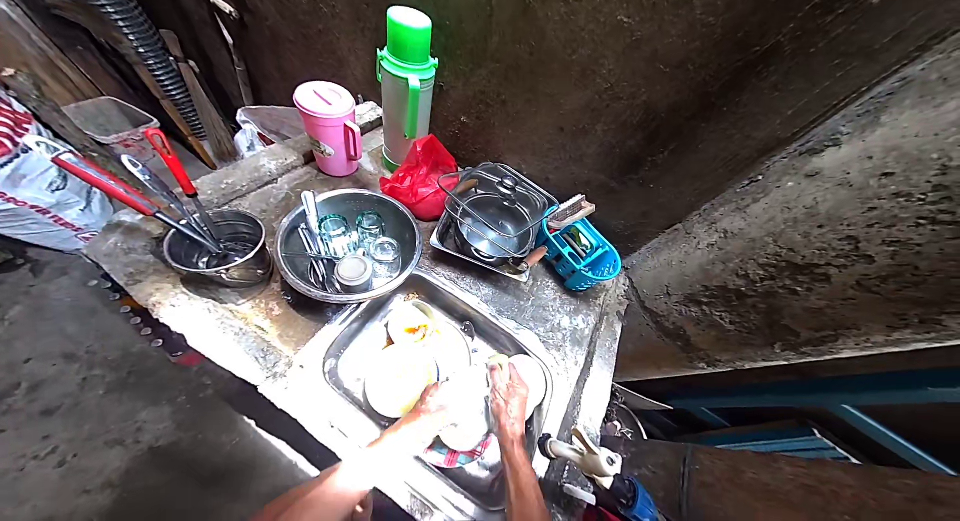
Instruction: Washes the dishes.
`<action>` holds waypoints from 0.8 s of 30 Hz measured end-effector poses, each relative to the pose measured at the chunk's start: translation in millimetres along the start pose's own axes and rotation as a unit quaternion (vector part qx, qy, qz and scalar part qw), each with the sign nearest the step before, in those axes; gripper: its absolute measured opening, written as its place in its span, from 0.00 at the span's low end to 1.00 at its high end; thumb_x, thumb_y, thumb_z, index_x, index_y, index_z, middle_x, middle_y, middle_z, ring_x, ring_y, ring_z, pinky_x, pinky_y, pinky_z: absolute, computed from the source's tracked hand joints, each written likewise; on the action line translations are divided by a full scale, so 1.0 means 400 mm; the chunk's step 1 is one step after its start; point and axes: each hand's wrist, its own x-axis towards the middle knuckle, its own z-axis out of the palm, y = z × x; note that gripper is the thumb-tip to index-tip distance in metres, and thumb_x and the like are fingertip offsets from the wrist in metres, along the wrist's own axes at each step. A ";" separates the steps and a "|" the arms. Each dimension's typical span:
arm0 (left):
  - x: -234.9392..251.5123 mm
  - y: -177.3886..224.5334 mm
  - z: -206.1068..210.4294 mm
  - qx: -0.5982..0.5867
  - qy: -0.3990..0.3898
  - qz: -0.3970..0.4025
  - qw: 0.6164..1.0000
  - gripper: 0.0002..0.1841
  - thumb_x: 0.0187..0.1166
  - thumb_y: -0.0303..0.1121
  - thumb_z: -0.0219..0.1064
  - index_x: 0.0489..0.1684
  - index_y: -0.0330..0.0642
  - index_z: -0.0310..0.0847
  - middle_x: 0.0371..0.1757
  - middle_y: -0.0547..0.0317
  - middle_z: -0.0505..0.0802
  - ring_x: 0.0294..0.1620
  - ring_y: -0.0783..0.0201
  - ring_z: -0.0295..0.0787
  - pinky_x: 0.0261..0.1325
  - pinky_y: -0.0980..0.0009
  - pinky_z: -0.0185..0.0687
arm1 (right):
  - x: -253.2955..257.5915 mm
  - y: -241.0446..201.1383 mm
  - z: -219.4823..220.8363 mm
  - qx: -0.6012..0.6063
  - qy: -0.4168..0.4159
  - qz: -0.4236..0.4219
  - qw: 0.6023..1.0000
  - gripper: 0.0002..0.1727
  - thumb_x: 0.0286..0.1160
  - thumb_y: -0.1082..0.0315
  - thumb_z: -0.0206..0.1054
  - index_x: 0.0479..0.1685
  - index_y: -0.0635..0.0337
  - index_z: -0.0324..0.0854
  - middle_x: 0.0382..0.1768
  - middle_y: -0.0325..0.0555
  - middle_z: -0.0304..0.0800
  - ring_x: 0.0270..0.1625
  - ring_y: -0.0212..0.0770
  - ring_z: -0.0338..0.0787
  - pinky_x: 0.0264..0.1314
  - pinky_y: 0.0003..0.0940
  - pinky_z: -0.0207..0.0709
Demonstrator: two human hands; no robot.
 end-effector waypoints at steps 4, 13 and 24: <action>0.037 0.076 0.019 0.162 -0.090 -0.021 0.982 0.20 0.57 0.26 0.81 0.49 0.36 0.84 0.43 0.58 0.93 0.47 0.66 0.90 0.55 0.63 0.87 | -0.008 -0.080 0.015 -0.162 -0.130 -0.123 0.970 0.23 0.76 0.46 0.67 0.36 0.60 0.89 0.31 0.51 0.92 0.39 0.50 0.93 0.46 0.55 0.84; 0.011 0.035 0.031 -0.214 0.171 -0.051 0.960 0.15 0.93 0.34 0.48 0.69 0.40 0.71 0.47 0.56 0.88 0.45 0.67 0.86 0.49 0.67 0.85 | -0.199 0.058 0.146 -0.028 0.093 -0.317 0.943 0.19 0.75 0.63 0.66 0.55 0.69 0.90 0.61 0.63 0.92 0.63 0.57 0.93 0.68 0.54 0.84; 0.018 0.068 0.051 0.087 0.184 -0.014 0.979 0.24 0.88 0.33 0.59 0.79 0.30 0.67 0.71 0.41 0.82 0.72 0.59 0.79 0.75 0.66 0.76 | -0.213 0.009 0.203 0.328 0.116 0.125 0.929 0.27 0.92 0.67 0.46 0.88 0.66 0.55 0.75 0.66 0.74 0.72 0.51 0.81 0.73 0.49 0.78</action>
